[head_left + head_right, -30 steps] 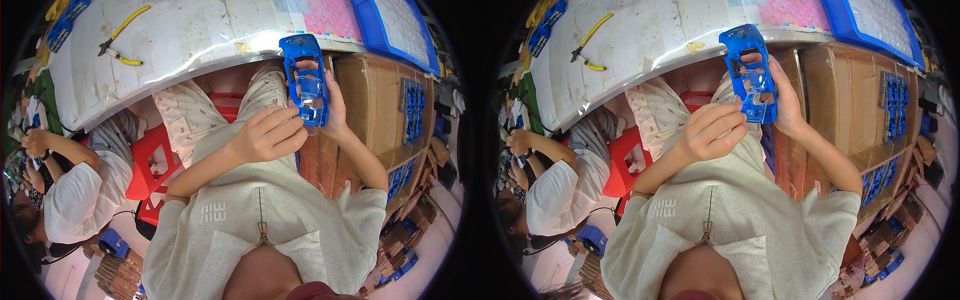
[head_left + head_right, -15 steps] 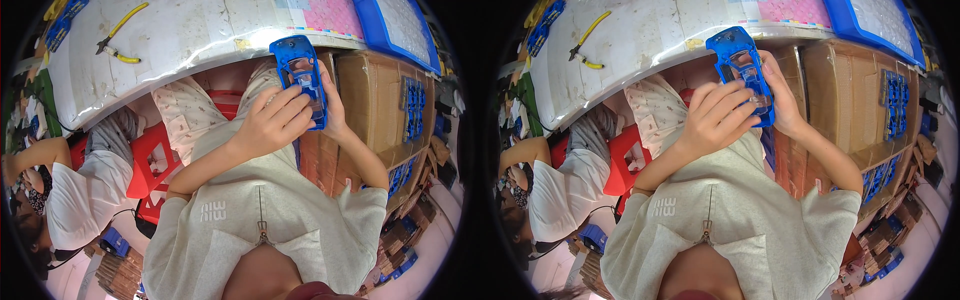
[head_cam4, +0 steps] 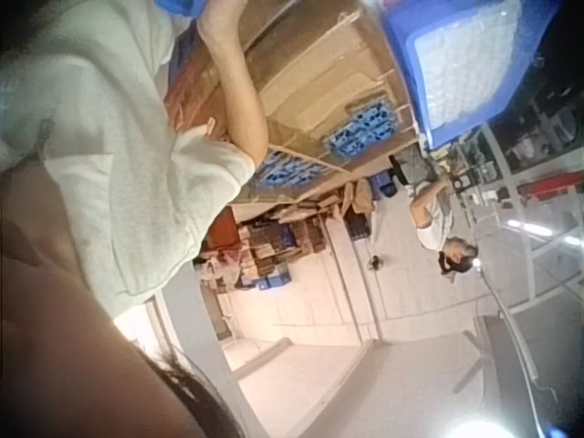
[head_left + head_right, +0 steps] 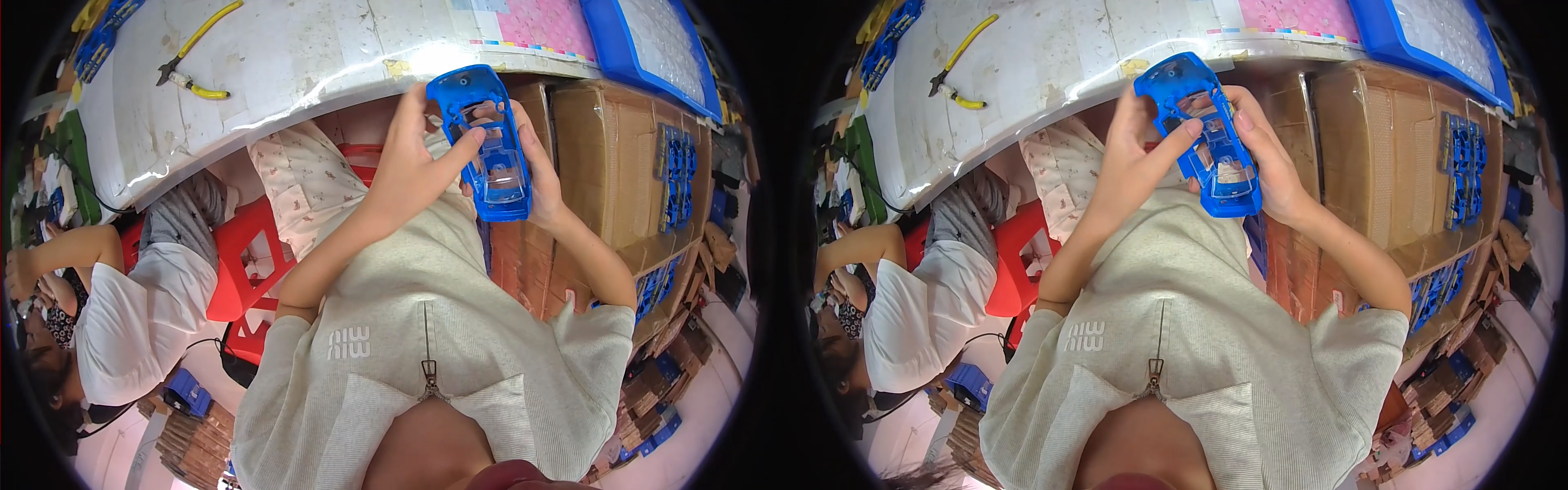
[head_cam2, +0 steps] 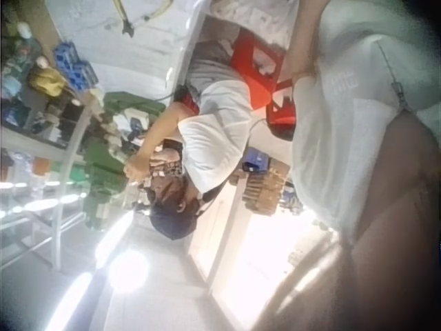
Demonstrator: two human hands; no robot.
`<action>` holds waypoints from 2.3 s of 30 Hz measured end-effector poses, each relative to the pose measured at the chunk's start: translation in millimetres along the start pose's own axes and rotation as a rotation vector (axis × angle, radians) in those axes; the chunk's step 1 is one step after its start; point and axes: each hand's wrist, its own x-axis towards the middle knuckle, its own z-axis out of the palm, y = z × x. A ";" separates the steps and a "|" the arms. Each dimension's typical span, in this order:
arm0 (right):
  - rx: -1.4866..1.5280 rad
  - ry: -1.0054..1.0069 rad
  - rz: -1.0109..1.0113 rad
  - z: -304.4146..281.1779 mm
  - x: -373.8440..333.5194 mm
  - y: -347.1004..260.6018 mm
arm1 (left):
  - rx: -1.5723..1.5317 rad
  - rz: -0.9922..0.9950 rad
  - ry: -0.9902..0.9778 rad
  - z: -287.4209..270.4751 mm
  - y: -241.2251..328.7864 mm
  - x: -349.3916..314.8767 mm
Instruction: The person assembles toy cars by picking up plastic window inserts, fitting them into the toy car shells by hand and with pliers, and placing the assembled car shells into a box.
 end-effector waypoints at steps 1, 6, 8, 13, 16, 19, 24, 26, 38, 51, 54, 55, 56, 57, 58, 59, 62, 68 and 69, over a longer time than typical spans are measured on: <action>-0.058 -0.011 -0.004 0.4 -0.3 0.4 | -0.167 -0.182 -0.181 -1.0 -0.7 1.4; -0.102 -0.018 0.041 -1.1 0.2 1.1 | -0.118 -0.151 -0.126 1.4 7.4 1.1; -0.120 -0.002 -0.016 -6.6 1.3 4.2 | 0.037 -0.263 -0.170 0.3 15.7 2.2; -0.424 0.124 -0.120 -1.8 4.4 9.9 | 0.184 -0.045 -0.118 6.2 -3.3 1.2; -0.504 0.170 -0.128 -2.5 6.1 12.1 | 0.242 -0.020 -0.124 8.2 -7.5 0.4; -0.560 0.206 -0.121 -7.4 7.4 14.8 | 0.238 -0.030 -0.132 10.8 -10.8 -0.6; -0.689 0.235 -0.189 -10.4 8.6 17.1 | 0.232 -0.023 -0.128 13.3 -18.3 -1.1; -0.699 0.215 -0.197 -12.1 8.7 17.6 | 0.232 -0.010 -0.116 13.8 -18.4 -1.5; -0.757 0.219 -0.212 -14.4 9.1 19.2 | 0.276 -0.007 -0.134 13.2 -18.8 -2.6; -0.840 0.237 -0.271 -6.3 7.9 12.5 | 0.310 -0.007 -0.111 16.4 -17.7 -4.6; -0.907 0.249 -0.280 -5.0 7.1 9.8 | 0.397 0.094 -0.040 17.1 -18.0 -4.3; -0.887 0.251 -0.280 -5.4 7.5 10.3 | 0.329 0.048 -0.076 16.7 -17.5 -3.4; -0.867 0.251 -0.280 -5.8 7.9 11.1 | 0.260 0.003 -0.111 16.1 -16.7 -2.8; -0.867 0.253 -0.279 -6.3 8.1 13.3 | 0.260 0.002 -0.112 15.2 -15.5 -2.3; -0.851 0.251 -0.305 -6.8 8.5 16.5 | 0.278 0.029 -0.127 13.8 -13.9 -1.8; -0.834 0.249 -0.331 -7.1 8.5 18.3 | 0.296 0.056 -0.142 12.8 -12.8 -1.5; -0.803 0.249 -0.271 -7.4 8.6 18.7 | 0.273 0.005 -0.172 10.8 -12.2 -0.6; -0.841 0.268 -0.240 -12.5 7.4 20.3 | 0.289 -0.039 -0.163 13.1 -13.2 -1.4; -0.841 0.268 -0.240 -11.9 7.5 20.4 | 0.289 -0.039 -0.162 13.6 -13.9 -1.9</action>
